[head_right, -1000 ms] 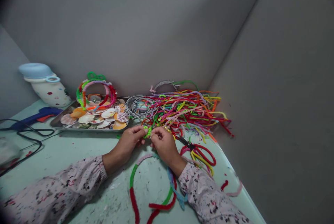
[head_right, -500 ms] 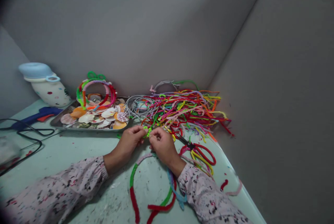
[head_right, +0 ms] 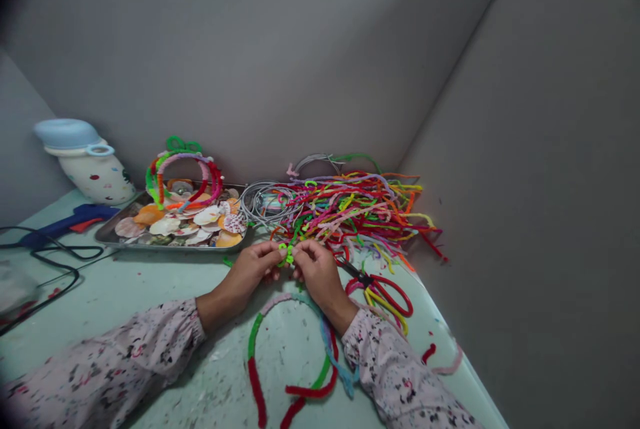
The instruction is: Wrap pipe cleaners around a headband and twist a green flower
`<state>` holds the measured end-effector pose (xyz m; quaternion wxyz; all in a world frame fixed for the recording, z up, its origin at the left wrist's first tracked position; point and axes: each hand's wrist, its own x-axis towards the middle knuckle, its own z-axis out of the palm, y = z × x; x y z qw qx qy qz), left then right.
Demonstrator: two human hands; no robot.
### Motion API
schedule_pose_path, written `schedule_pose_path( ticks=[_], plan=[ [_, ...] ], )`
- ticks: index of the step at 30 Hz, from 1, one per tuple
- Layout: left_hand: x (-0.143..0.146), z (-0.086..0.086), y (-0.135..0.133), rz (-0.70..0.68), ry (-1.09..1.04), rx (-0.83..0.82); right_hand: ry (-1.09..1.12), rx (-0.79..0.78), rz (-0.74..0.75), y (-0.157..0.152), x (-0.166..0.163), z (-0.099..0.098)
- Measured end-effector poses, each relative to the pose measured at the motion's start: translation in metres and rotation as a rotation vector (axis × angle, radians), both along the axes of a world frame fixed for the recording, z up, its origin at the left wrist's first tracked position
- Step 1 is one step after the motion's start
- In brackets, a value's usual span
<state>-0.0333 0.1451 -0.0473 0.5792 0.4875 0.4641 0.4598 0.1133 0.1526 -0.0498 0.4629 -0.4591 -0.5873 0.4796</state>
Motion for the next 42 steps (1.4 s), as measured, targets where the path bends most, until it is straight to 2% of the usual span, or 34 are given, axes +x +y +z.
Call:
schedule_pose_path(
  ticks=[18, 25, 34, 42],
  plan=[
    [-0.0006, 0.0011, 0.0004, -0.062, 0.042, 0.022, -0.048, 0.014, -0.009, 0.0007, -0.0005, -0.0047],
    [0.0009, -0.0007, 0.0010, -0.069, 0.077, 0.033, -0.074, 0.132, -0.032, 0.0003, -0.0007, -0.0024],
    [0.0007, 0.0019, 0.0004, -0.031, -0.001, 0.013, 0.068, -0.051, -0.053, 0.0023, -0.0005, -0.0024],
    [0.0018, 0.0018, -0.0002, -0.005, -0.052, -0.056, 0.094, -0.066, -0.038, 0.0036, -0.0010, -0.0048]
  ],
)
